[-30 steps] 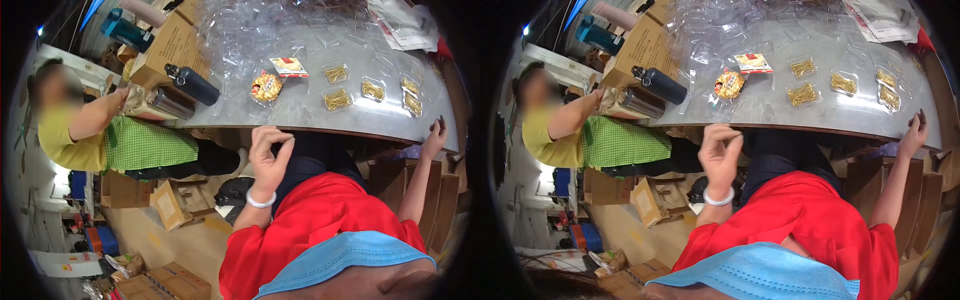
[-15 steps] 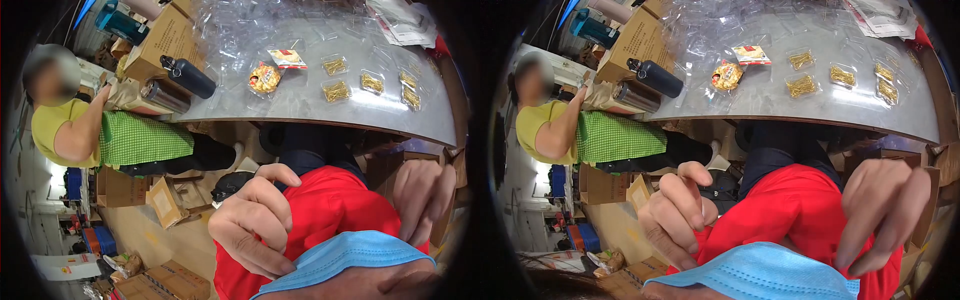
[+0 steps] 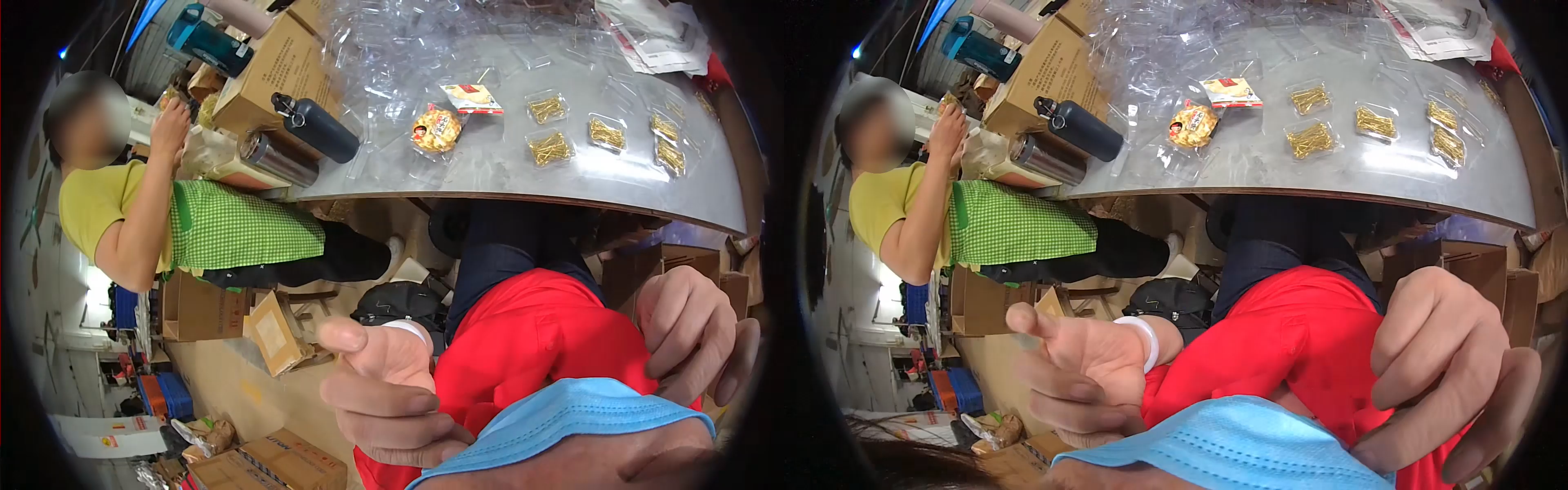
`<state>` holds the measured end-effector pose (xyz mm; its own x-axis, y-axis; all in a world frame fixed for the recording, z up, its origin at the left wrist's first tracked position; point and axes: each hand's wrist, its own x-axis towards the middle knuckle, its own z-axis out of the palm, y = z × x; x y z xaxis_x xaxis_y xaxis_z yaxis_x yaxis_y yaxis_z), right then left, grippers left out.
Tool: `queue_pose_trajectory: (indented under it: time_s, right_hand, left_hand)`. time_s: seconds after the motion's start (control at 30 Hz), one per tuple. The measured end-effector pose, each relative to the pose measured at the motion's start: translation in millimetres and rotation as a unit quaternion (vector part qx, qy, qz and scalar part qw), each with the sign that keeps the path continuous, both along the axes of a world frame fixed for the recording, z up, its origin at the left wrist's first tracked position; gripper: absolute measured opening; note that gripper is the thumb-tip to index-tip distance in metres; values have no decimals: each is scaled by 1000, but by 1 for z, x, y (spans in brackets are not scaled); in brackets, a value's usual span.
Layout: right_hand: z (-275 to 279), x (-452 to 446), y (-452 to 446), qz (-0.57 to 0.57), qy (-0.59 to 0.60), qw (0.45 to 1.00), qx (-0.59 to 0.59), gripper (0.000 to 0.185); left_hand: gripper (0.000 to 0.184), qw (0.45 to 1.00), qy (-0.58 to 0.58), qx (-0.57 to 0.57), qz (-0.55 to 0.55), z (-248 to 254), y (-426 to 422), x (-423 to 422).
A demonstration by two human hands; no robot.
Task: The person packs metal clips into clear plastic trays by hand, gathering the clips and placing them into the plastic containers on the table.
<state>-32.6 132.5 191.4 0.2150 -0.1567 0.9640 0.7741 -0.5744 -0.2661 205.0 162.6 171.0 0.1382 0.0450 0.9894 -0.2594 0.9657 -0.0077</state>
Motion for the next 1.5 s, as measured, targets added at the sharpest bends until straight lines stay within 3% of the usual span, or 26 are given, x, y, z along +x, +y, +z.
queue_pose_trajectory:
  time_s: [0.1,0.17,0.2,0.4,0.57,0.6,0.77,0.97,1.2,1.27,1.33,1.43,1.5]
  right_hand:
    - [-6,11,12,-66,-74,995,10,14]
    - [-3,13,8,-72,-28,997,-19,17]
    - [3,3,5,-56,49,996,-48,18]
    - [6,26,3,18,-40,997,-58,23]
    - [2,26,-2,47,-36,994,-92,32]
    - [2,27,-1,43,-41,994,-95,33]
    - [-10,28,9,8,-63,993,-100,39]
    - [-19,16,13,14,-54,994,-95,29]
    - [-33,2,6,18,40,993,-105,26]
    - [-49,-11,-4,-27,83,991,-102,31]
    - [-75,-19,-4,-165,87,982,-37,39]
    - [-103,-28,15,-365,84,916,145,50]
    - [-116,-48,11,-383,116,907,132,57]
  left_hand:
    - [10,999,16,-32,24,7,4,-3]
    - [10,997,26,-56,43,13,8,1]
    - [10,996,38,-63,53,15,11,0]
    - [12,995,21,-90,21,21,21,10]
    - [14,998,-52,-31,-29,20,32,25]
    - [7,996,-13,-70,-53,17,28,23]
    - [19,988,-38,-24,-147,19,34,19]
    - [25,962,-111,-2,-250,17,32,28]
    - [17,849,-214,94,-473,3,21,35]
    - [20,814,-241,125,-514,5,7,31]
    - [24,798,-295,167,-498,1,-6,34]
    - [31,771,-321,228,-501,-14,-24,38]
    - [30,768,-310,257,-498,-28,-33,44]
